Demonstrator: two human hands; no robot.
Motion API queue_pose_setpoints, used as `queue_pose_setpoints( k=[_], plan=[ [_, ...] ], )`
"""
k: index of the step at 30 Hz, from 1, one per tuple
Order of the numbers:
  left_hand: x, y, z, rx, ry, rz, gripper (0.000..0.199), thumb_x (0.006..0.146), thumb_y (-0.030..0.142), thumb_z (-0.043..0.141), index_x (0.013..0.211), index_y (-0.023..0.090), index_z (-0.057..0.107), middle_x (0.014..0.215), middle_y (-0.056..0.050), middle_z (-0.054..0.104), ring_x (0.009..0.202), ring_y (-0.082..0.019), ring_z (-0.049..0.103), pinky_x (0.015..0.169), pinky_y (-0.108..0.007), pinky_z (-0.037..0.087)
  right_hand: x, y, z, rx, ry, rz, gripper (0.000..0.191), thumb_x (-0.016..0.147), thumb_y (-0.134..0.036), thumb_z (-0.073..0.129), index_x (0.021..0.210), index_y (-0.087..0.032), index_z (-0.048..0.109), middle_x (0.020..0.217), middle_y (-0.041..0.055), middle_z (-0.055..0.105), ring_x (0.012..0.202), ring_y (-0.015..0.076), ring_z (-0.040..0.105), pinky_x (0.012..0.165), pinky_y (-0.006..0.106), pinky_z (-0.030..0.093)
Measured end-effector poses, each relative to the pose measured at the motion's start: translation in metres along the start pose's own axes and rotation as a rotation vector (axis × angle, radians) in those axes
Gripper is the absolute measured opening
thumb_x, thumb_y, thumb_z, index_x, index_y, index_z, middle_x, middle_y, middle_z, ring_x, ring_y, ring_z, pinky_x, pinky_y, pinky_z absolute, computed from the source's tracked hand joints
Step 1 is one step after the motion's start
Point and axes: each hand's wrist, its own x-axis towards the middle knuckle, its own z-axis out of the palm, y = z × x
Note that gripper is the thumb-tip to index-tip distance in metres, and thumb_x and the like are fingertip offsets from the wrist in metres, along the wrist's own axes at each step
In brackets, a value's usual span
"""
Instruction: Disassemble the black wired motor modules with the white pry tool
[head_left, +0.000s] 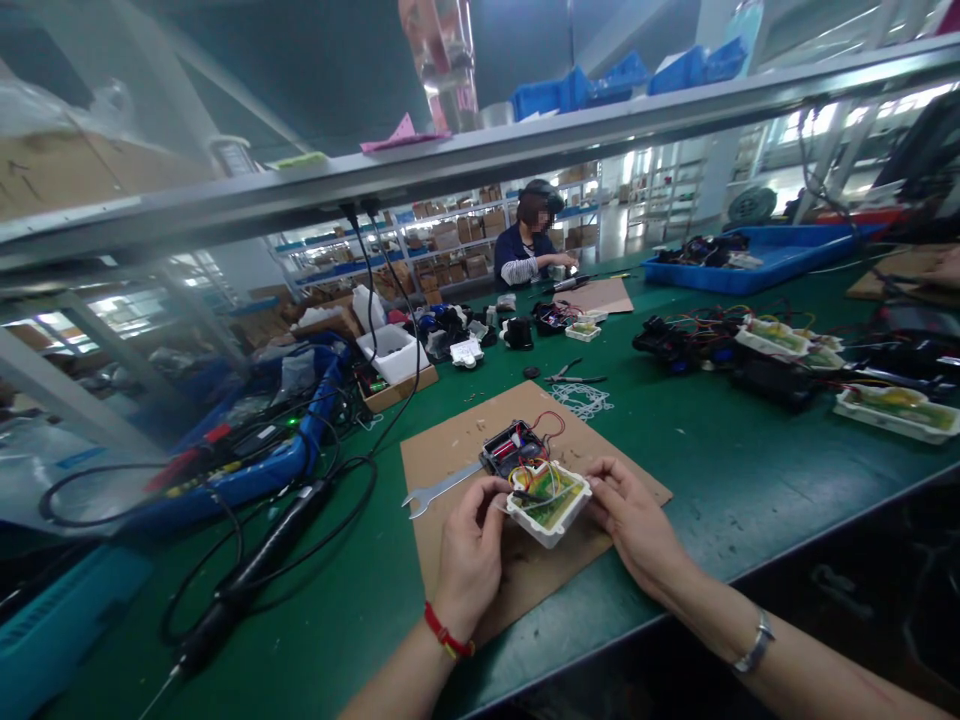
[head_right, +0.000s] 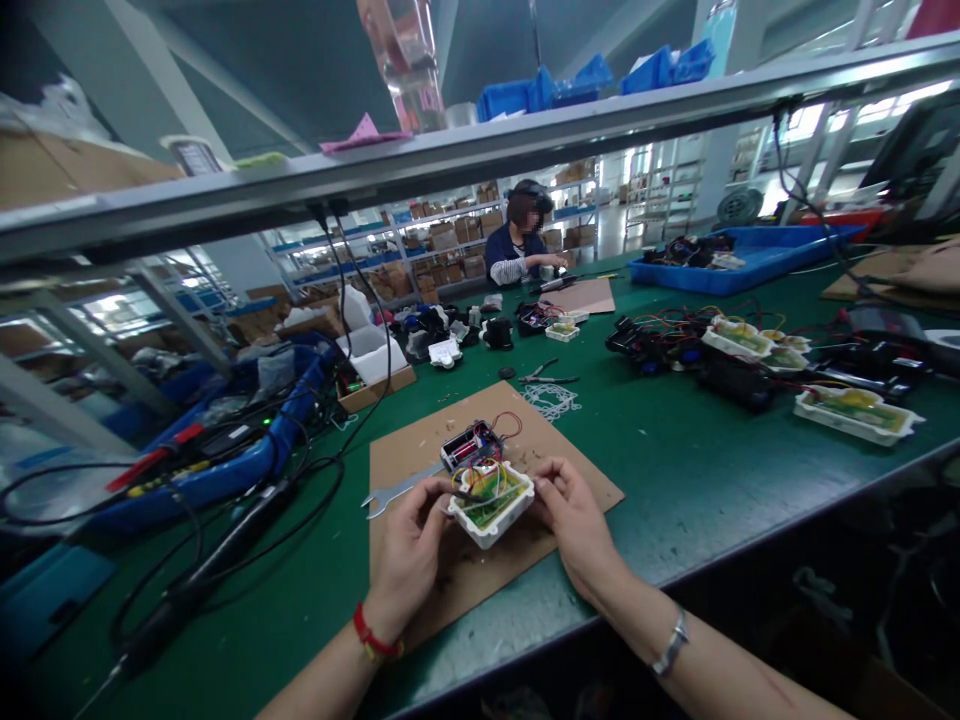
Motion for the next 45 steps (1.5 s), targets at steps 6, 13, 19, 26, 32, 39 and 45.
queue_pose_setpoints(
  k=[6,13,19,26,32,39,45],
  plan=[
    [0.011,0.000,0.006,0.010,-0.064,0.000,0.014,0.089,0.025,0.046,0.087,0.017,0.057,0.080,-0.001,0.061,0.074,-0.015,0.057,0.067,-0.024,0.042,0.007,-0.006,0.002,0.041,-0.049,-0.008,0.023,0.078,-0.034,0.058,0.088,-0.022,0.041,0.075,-0.0028,0.050,0.066,0.0115,0.054,0.064,0.025,0.047],
    [0.019,-0.015,0.018,-0.003,-0.128,-0.072,0.014,0.088,0.025,0.047,0.080,0.017,0.054,0.066,0.002,0.054,0.060,-0.013,0.050,0.056,-0.022,0.036,0.041,-0.020,-0.019,-0.485,-0.453,-0.047,0.009,0.081,-0.022,0.051,0.088,-0.016,0.051,0.079,0.0024,0.060,0.074,0.0147,0.059,0.073,0.032,0.047],
    [0.020,-0.020,0.020,-0.036,-0.055,-0.089,0.019,0.095,0.028,0.035,0.090,0.018,0.050,0.073,0.002,0.050,0.066,-0.013,0.048,0.062,-0.022,0.037,0.052,-0.041,-0.026,-0.353,-0.671,0.063,0.003,0.072,-0.017,0.052,0.069,-0.016,0.053,0.070,-0.0008,0.054,0.067,0.0114,0.052,0.068,0.026,0.043],
    [0.016,-0.014,0.014,-0.009,-0.211,-0.029,0.025,0.097,0.028,0.030,0.088,0.019,0.051,0.064,0.003,0.048,0.059,-0.012,0.046,0.057,-0.023,0.035,0.061,-0.038,-0.020,-0.161,-0.660,0.121,0.019,0.074,-0.032,0.061,0.080,-0.019,0.048,0.071,-0.0013,0.049,0.062,0.0108,0.047,0.060,0.024,0.041],
    [0.008,-0.010,0.002,0.100,-0.361,0.195,0.019,0.087,0.023,0.042,0.077,0.017,0.056,0.071,-0.004,0.055,0.068,-0.016,0.047,0.065,-0.029,0.033,0.047,-0.048,-0.027,-0.682,-0.768,-0.020,0.010,0.077,-0.024,0.061,0.079,-0.018,0.054,0.071,-0.0003,0.053,0.065,0.0121,0.048,0.059,0.023,0.039],
    [0.008,-0.002,-0.006,0.281,-0.512,0.364,0.018,0.082,0.019,0.037,0.077,0.018,0.054,0.074,-0.005,0.055,0.072,-0.019,0.049,0.069,-0.033,0.036,0.026,-0.052,-0.040,-1.033,-0.714,-0.112,0.013,0.079,-0.016,0.059,0.090,-0.022,0.062,0.084,0.0018,0.062,0.075,0.0160,0.057,0.068,0.027,0.044],
    [0.005,0.011,-0.011,0.388,-0.625,0.443,0.018,0.076,0.012,0.041,0.080,0.019,0.058,0.086,-0.006,0.056,0.085,-0.020,0.050,0.078,-0.035,0.039,0.010,-0.056,-0.051,-0.986,-0.746,-0.125,0.010,0.082,-0.015,0.059,0.087,-0.022,0.062,0.089,0.0015,0.062,0.086,0.0163,0.057,0.077,0.029,0.045]
  ],
)
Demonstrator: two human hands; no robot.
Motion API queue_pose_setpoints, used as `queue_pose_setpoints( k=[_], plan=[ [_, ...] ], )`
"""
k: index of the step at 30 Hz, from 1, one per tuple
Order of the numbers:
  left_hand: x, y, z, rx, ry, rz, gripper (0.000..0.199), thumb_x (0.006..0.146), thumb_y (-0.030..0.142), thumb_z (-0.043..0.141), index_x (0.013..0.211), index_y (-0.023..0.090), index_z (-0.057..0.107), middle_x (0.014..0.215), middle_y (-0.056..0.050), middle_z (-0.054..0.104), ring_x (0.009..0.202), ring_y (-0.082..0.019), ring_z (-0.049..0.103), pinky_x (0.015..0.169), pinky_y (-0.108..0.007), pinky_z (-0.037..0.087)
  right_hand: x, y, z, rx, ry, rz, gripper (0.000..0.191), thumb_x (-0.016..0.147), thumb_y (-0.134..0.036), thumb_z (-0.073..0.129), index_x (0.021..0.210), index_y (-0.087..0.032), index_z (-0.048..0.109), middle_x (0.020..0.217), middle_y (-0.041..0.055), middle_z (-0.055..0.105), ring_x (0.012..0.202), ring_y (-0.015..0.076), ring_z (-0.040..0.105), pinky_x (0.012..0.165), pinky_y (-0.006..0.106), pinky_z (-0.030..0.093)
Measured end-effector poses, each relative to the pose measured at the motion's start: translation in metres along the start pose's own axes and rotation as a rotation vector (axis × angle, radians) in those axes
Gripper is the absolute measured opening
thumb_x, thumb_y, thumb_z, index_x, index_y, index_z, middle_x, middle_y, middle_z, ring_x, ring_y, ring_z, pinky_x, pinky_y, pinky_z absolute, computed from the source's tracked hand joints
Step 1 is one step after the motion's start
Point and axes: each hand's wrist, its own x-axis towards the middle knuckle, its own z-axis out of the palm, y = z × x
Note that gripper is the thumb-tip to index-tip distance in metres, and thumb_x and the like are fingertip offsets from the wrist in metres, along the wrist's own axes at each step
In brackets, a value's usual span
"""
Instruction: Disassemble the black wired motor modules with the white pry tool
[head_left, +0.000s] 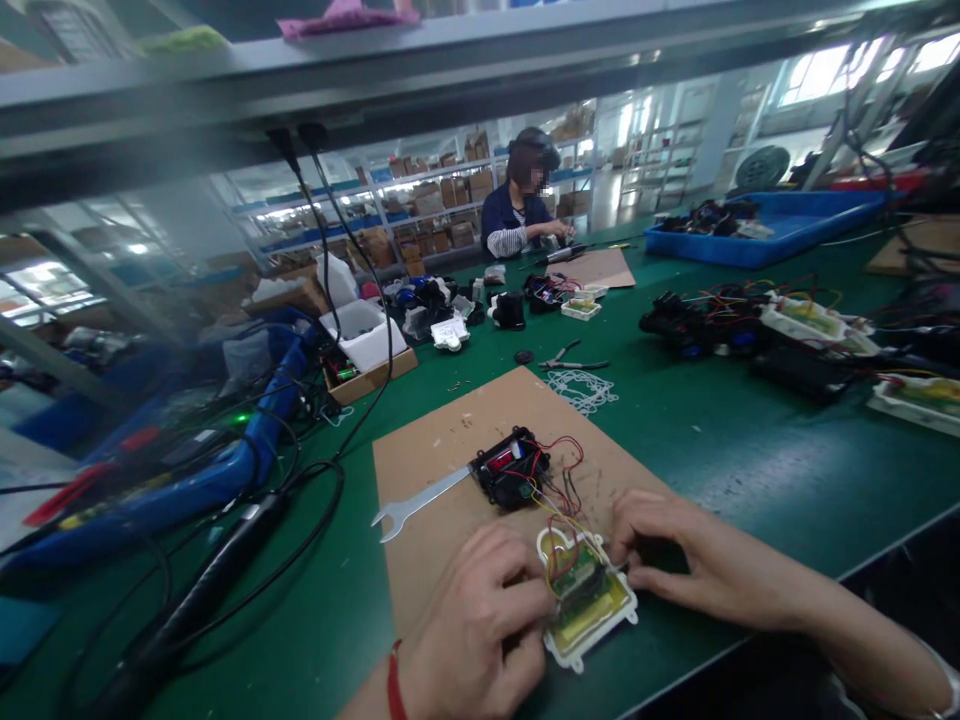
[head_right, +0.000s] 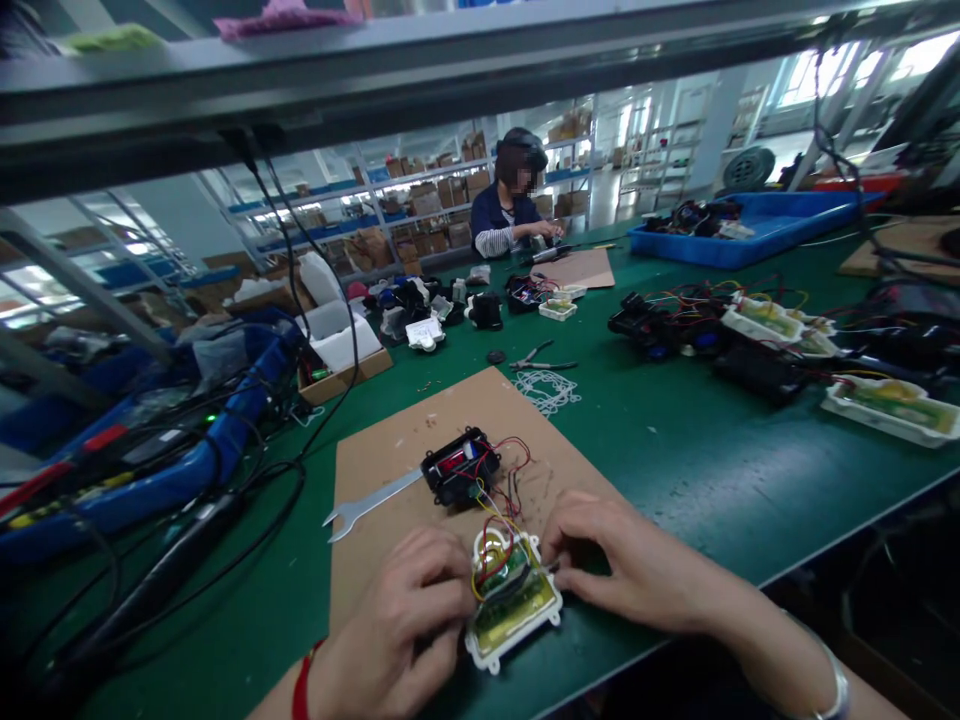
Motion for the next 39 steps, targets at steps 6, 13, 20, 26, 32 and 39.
queue_pose_setpoints(
  k=[6,13,20,26,32,39],
  plan=[
    [0.001,0.001,0.007,-0.290,0.172,-0.118,0.016,0.082,0.016,0.044,0.082,0.019,0.060,0.087,-0.004,0.055,0.082,-0.017,0.052,0.073,-0.030,0.040,0.000,-0.004,-0.006,0.238,0.010,-0.065,0.009,0.085,-0.027,0.059,0.080,-0.020,0.061,0.083,0.0023,0.060,0.080,0.0164,0.055,0.074,0.031,0.043],
    [0.010,0.004,0.013,-0.625,0.316,-0.202,0.019,0.088,0.024,0.046,0.076,0.018,0.059,0.080,-0.003,0.054,0.077,-0.015,0.052,0.071,-0.027,0.039,0.032,-0.018,-0.015,0.460,0.045,-0.099,0.018,0.084,-0.034,0.059,0.080,-0.017,0.057,0.079,0.0011,0.056,0.076,0.0139,0.051,0.070,0.026,0.040],
    [0.004,0.001,0.009,-0.592,0.143,-0.133,0.015,0.080,0.021,0.046,0.067,0.017,0.053,0.080,-0.003,0.054,0.077,-0.015,0.050,0.072,-0.028,0.038,0.021,-0.013,-0.016,0.313,-0.240,-0.163,0.008,0.074,-0.020,0.062,0.073,-0.015,0.056,0.078,0.0017,0.054,0.075,0.0132,0.049,0.069,0.026,0.039],
    [0.001,0.008,-0.004,-0.554,0.093,-0.151,0.016,0.082,0.021,0.046,0.072,0.018,0.058,0.089,-0.004,0.054,0.084,-0.016,0.053,0.076,-0.030,0.042,0.013,-0.010,-0.013,0.360,-0.159,-0.107,0.023,0.081,-0.037,0.062,0.076,-0.015,0.059,0.078,0.0023,0.058,0.077,0.0140,0.053,0.073,0.027,0.041],
    [0.017,-0.005,0.009,-0.215,0.346,-0.353,0.015,0.091,0.017,0.045,0.085,0.020,0.058,0.086,-0.001,0.058,0.079,-0.014,0.055,0.070,-0.025,0.044,0.043,0.007,-0.012,0.077,0.246,0.077,0.011,0.085,-0.026,0.054,0.086,-0.016,0.058,0.080,0.0029,0.061,0.072,0.0149,0.053,0.066,0.027,0.040],
    [0.022,-0.027,0.019,0.073,0.322,-0.277,0.016,0.088,0.012,0.047,0.091,0.019,0.060,0.087,-0.004,0.060,0.078,-0.018,0.055,0.069,-0.030,0.042,0.056,0.032,-0.009,-0.309,0.323,0.066,0.010,0.078,-0.010,0.051,0.081,-0.018,0.056,0.082,0.0036,0.061,0.077,0.0180,0.055,0.069,0.029,0.039]
  ],
)
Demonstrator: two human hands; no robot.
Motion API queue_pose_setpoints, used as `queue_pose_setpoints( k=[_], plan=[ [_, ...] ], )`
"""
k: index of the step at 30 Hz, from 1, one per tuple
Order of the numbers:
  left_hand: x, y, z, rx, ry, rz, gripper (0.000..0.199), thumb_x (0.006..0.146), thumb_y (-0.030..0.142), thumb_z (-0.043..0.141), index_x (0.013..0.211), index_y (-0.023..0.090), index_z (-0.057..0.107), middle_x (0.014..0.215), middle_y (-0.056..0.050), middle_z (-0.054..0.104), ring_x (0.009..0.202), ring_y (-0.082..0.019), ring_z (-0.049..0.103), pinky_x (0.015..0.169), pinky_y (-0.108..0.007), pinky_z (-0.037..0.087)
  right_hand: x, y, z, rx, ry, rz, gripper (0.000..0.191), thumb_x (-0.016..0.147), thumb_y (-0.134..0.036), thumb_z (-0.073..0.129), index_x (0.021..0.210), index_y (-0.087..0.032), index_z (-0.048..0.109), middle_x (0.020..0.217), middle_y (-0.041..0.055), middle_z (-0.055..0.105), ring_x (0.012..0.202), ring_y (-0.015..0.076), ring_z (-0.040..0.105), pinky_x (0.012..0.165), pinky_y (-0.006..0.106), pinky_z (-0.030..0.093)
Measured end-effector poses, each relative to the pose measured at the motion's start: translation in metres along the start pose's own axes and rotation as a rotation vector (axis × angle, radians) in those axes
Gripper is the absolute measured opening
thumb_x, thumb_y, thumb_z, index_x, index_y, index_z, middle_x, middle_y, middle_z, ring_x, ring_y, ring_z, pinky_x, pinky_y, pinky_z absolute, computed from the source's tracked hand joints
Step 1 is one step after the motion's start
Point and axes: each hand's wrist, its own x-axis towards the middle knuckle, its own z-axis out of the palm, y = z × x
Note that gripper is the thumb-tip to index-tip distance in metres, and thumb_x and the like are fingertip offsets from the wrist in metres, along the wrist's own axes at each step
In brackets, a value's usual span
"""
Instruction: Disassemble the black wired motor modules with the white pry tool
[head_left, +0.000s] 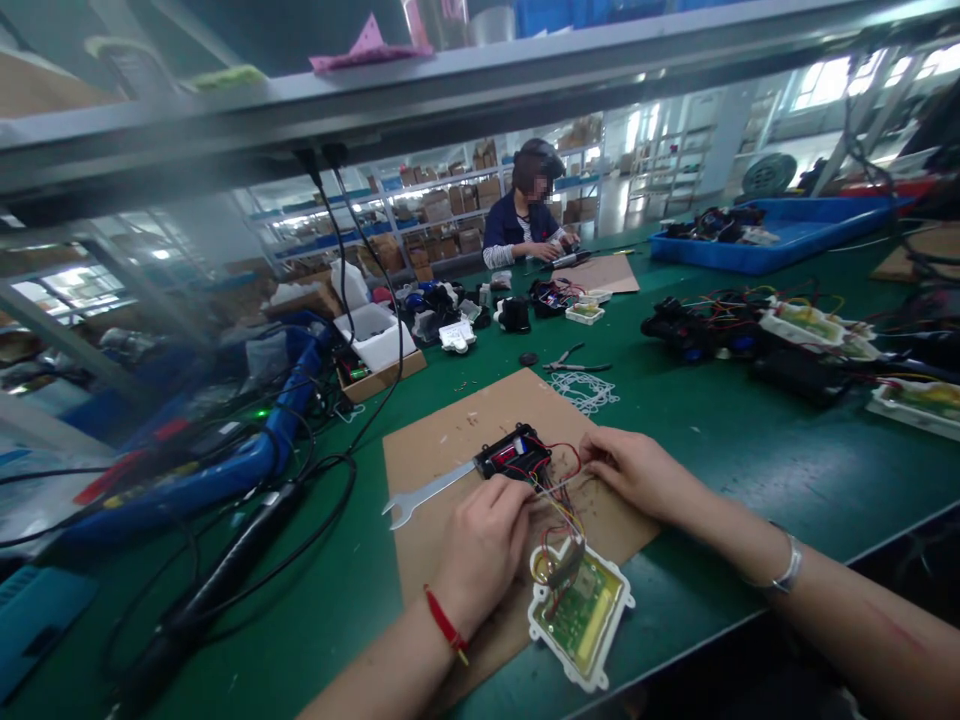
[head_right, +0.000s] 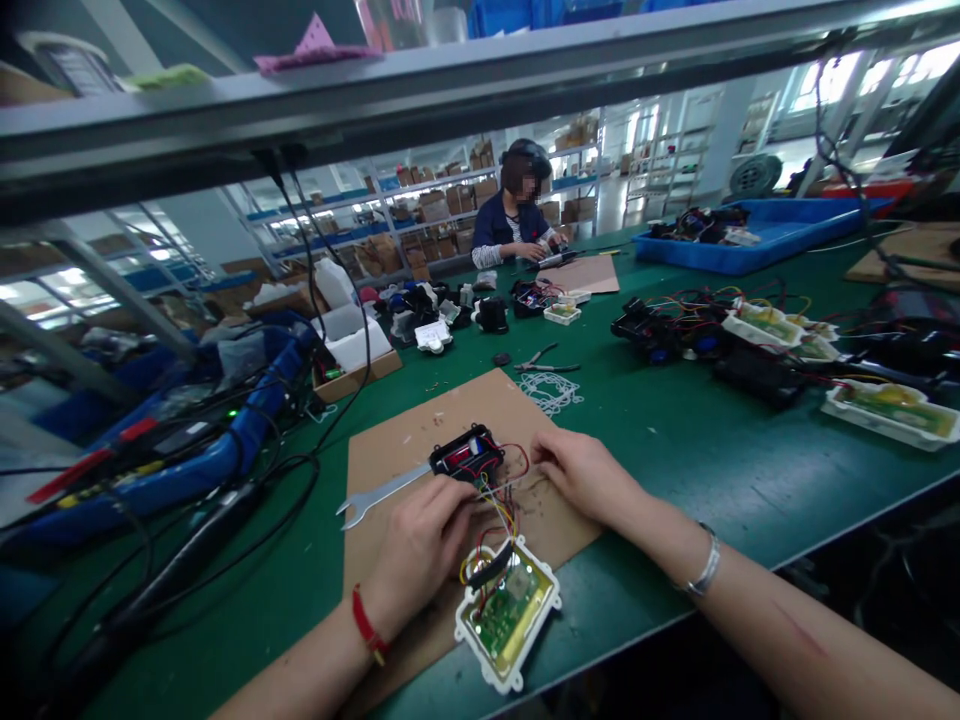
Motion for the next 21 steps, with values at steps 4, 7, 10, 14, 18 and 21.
queue_pose_setpoints(
  k=[4,7,10,14,18,21],
  plan=[
    [0.011,0.002,-0.002,0.026,0.059,-0.004,0.012,0.088,0.017,0.049,0.091,0.019,0.060,0.086,-0.004,0.061,0.076,-0.019,0.054,0.071,-0.032,0.041,0.012,-0.003,-0.015,0.062,0.107,-0.061,0.007,0.079,-0.013,0.050,0.081,-0.018,0.055,0.084,0.0038,0.060,0.079,0.0171,0.055,0.073,0.030,0.041],
    [0.019,0.004,-0.005,-0.038,0.120,-0.088,0.006,0.086,0.018,0.051,0.087,0.019,0.057,0.080,-0.001,0.061,0.071,-0.016,0.055,0.066,-0.027,0.041,0.031,-0.009,-0.027,0.339,-0.023,-0.024,0.008,0.080,-0.025,0.055,0.081,-0.017,0.054,0.078,0.0024,0.059,0.072,0.0151,0.056,0.068,0.028,0.043],
    [0.020,0.000,-0.009,-0.107,0.159,-0.193,0.005,0.088,0.020,0.050,0.085,0.019,0.054,0.072,0.002,0.058,0.063,-0.013,0.054,0.058,-0.023,0.039,0.058,-0.011,-0.029,0.503,-0.186,0.010,0.016,0.076,-0.029,0.061,0.081,-0.016,0.054,0.072,0.0006,0.057,0.066,0.0126,0.054,0.064,0.026,0.042],
    [0.015,-0.008,-0.012,-0.125,0.199,-0.282,0.009,0.087,0.024,0.050,0.081,0.019,0.054,0.073,0.001,0.056,0.065,-0.014,0.052,0.059,-0.023,0.038,0.086,-0.005,-0.015,0.561,-0.349,0.035,0.022,0.069,-0.028,0.069,0.080,-0.014,0.056,0.071,0.0010,0.059,0.064,0.0113,0.054,0.064,0.026,0.043],
    [0.011,-0.011,-0.012,-0.132,0.211,-0.332,0.009,0.085,0.025,0.051,0.080,0.019,0.056,0.078,0.000,0.056,0.070,-0.015,0.052,0.063,-0.025,0.038,0.086,0.006,-0.002,0.738,-0.463,0.073,0.035,0.066,-0.030,0.075,0.090,-0.015,0.055,0.077,-0.0002,0.058,0.063,0.0086,0.052,0.059,0.022,0.042],
    [0.009,-0.013,-0.012,-0.160,0.194,-0.377,0.009,0.086,0.027,0.051,0.082,0.019,0.055,0.071,0.002,0.055,0.064,-0.014,0.052,0.059,-0.024,0.039,0.077,0.011,0.003,0.838,-0.435,0.132,0.040,0.064,-0.029,0.078,0.091,-0.016,0.052,0.073,-0.0021,0.055,0.060,0.0074,0.051,0.055,0.020,0.040]
  ],
)
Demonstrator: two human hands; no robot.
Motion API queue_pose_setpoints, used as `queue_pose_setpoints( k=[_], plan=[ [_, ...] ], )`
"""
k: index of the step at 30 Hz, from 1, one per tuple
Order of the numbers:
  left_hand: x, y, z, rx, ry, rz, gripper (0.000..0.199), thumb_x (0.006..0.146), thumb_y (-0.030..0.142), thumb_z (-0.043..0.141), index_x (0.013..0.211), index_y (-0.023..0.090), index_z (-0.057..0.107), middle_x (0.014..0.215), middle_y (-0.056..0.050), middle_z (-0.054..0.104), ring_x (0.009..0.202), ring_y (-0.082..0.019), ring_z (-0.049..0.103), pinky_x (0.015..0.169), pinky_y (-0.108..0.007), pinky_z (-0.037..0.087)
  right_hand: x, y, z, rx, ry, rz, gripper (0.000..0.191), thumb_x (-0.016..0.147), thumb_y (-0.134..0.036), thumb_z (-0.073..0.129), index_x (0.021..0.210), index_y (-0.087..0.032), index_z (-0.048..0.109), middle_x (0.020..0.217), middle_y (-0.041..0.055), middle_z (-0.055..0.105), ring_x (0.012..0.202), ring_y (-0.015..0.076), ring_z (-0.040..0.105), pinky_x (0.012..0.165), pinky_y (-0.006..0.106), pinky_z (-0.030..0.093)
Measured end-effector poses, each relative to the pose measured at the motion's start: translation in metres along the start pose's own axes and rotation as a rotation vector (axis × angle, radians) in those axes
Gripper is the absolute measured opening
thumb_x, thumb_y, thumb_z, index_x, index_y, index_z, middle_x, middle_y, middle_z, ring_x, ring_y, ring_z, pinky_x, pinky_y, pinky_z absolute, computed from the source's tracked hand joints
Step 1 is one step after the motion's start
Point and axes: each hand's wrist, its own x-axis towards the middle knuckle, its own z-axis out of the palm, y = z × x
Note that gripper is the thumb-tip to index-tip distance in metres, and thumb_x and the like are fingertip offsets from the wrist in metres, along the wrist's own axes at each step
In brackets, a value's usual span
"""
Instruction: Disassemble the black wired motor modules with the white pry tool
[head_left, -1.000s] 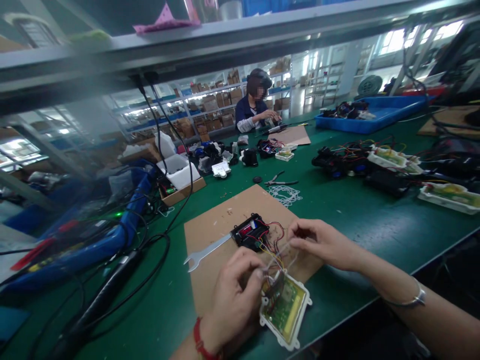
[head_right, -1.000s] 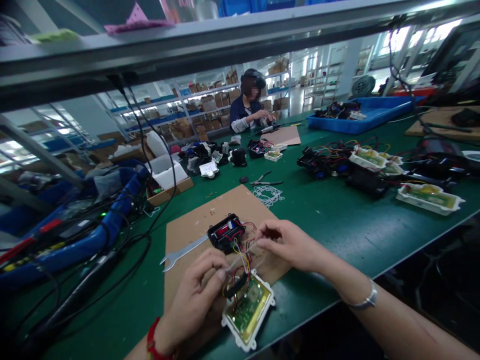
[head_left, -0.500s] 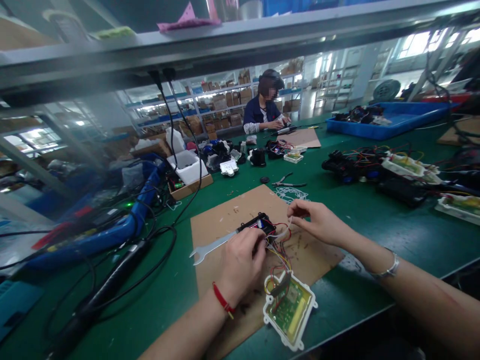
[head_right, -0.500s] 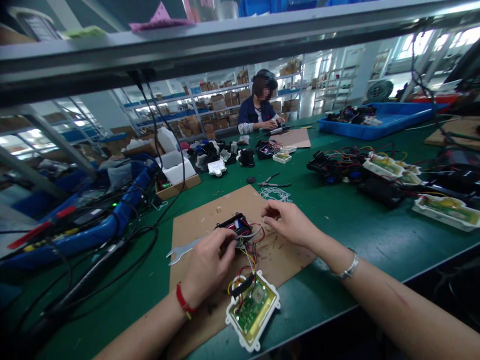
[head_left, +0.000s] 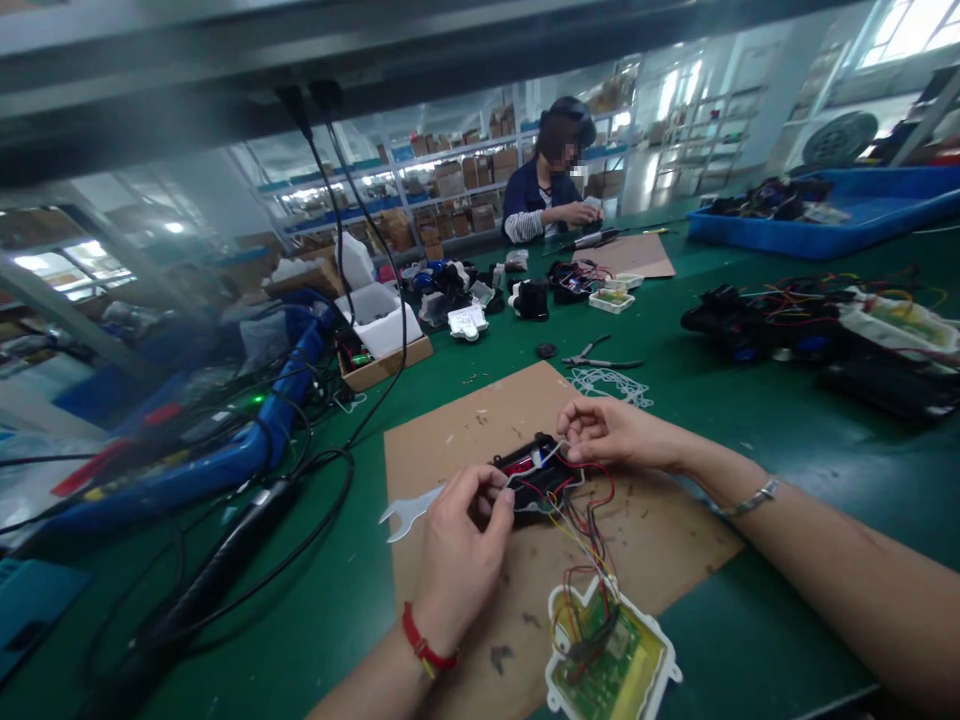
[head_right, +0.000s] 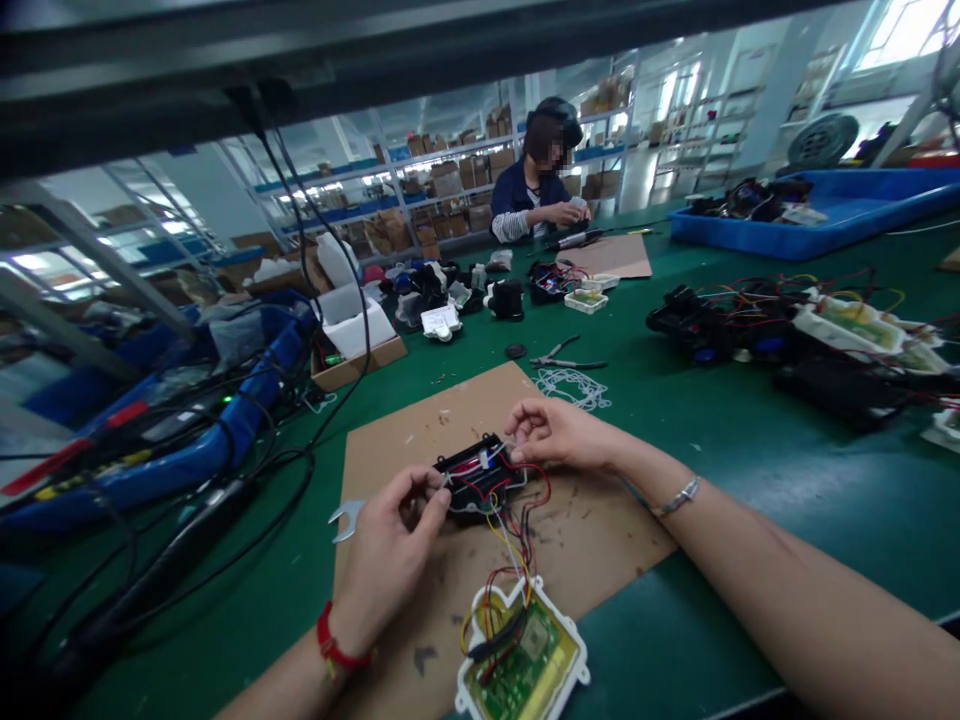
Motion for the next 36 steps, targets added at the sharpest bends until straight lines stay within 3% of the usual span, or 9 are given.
queue_pose_setpoints(
  k=[5,10,13,23,27,30,33,36],
  plan=[
    [0.003,-0.003,-0.003,-0.133,-0.002,-0.126,0.018,0.084,0.031,0.054,0.097,0.019,0.051,0.076,0.001,0.058,0.064,-0.013,0.054,0.058,-0.023,0.043,-0.004,0.001,0.009,0.060,0.087,-0.010,0.036,0.062,-0.028,0.078,0.082,-0.016,0.051,0.068,-0.0024,0.054,0.058,0.0076,0.050,0.054,0.021,0.040],
    [0.008,-0.002,-0.004,-0.353,-0.018,-0.221,0.026,0.080,0.035,0.059,0.096,0.017,0.050,0.073,0.001,0.056,0.064,-0.012,0.054,0.057,-0.021,0.044,-0.002,-0.002,0.014,0.098,0.089,0.001,0.033,0.061,-0.028,0.078,0.078,-0.017,0.051,0.065,-0.0036,0.054,0.055,0.0069,0.049,0.052,0.022,0.039],
    [0.008,-0.004,-0.004,-0.353,-0.033,-0.222,0.028,0.080,0.035,0.060,0.098,0.017,0.050,0.071,0.002,0.056,0.061,-0.011,0.053,0.056,-0.020,0.043,-0.001,0.001,0.016,0.115,0.097,0.006,0.032,0.061,-0.028,0.077,0.076,-0.017,0.051,0.063,-0.0039,0.053,0.054,0.0067,0.048,0.052,0.022,0.038],
    [0.006,-0.008,-0.008,0.129,0.014,-0.037,0.023,0.087,0.033,0.055,0.106,0.022,0.048,0.072,0.003,0.054,0.061,-0.013,0.053,0.056,-0.024,0.042,0.004,0.017,0.032,0.172,0.243,-0.060,0.030,0.065,-0.029,0.076,0.080,-0.017,0.052,0.068,-0.0015,0.054,0.060,0.0084,0.050,0.057,0.024,0.042],
    [0.010,-0.006,-0.007,0.292,0.105,0.254,0.023,0.088,0.026,0.053,0.110,0.021,0.053,0.098,-0.006,0.055,0.091,-0.020,0.055,0.077,-0.034,0.047,0.005,0.018,0.034,0.207,0.241,-0.050,0.033,0.064,-0.033,0.077,0.080,-0.018,0.053,0.070,-0.0008,0.055,0.062,0.0091,0.051,0.058,0.024,0.044],
    [0.012,-0.007,-0.004,0.387,0.090,0.393,0.032,0.090,0.020,0.049,0.121,0.025,0.052,0.117,-0.009,0.049,0.109,-0.023,0.049,0.090,-0.040,0.043,0.005,0.017,0.033,0.218,0.216,-0.055,0.034,0.064,-0.034,0.078,0.081,-0.017,0.053,0.071,-0.0010,0.055,0.062,0.0085,0.051,0.059,0.023,0.045],
    [0.014,-0.008,0.000,0.452,0.059,0.444,0.032,0.092,0.018,0.048,0.122,0.028,0.053,0.122,-0.008,0.048,0.110,-0.024,0.048,0.087,-0.039,0.043,0.005,0.017,0.032,0.219,0.208,-0.058,0.034,0.065,-0.033,0.077,0.082,-0.017,0.052,0.071,-0.0013,0.055,0.062,0.0085,0.051,0.059,0.023,0.044],
    [0.017,-0.006,0.003,0.462,0.063,0.461,0.029,0.091,0.017,0.049,0.118,0.024,0.055,0.114,-0.008,0.054,0.102,-0.023,0.051,0.083,-0.037,0.042,0.005,0.018,0.033,0.211,0.213,-0.058,0.034,0.066,-0.033,0.077,0.082,-0.018,0.052,0.070,-0.0012,0.055,0.062,0.0090,0.051,0.058,0.024,0.044]
  ],
)
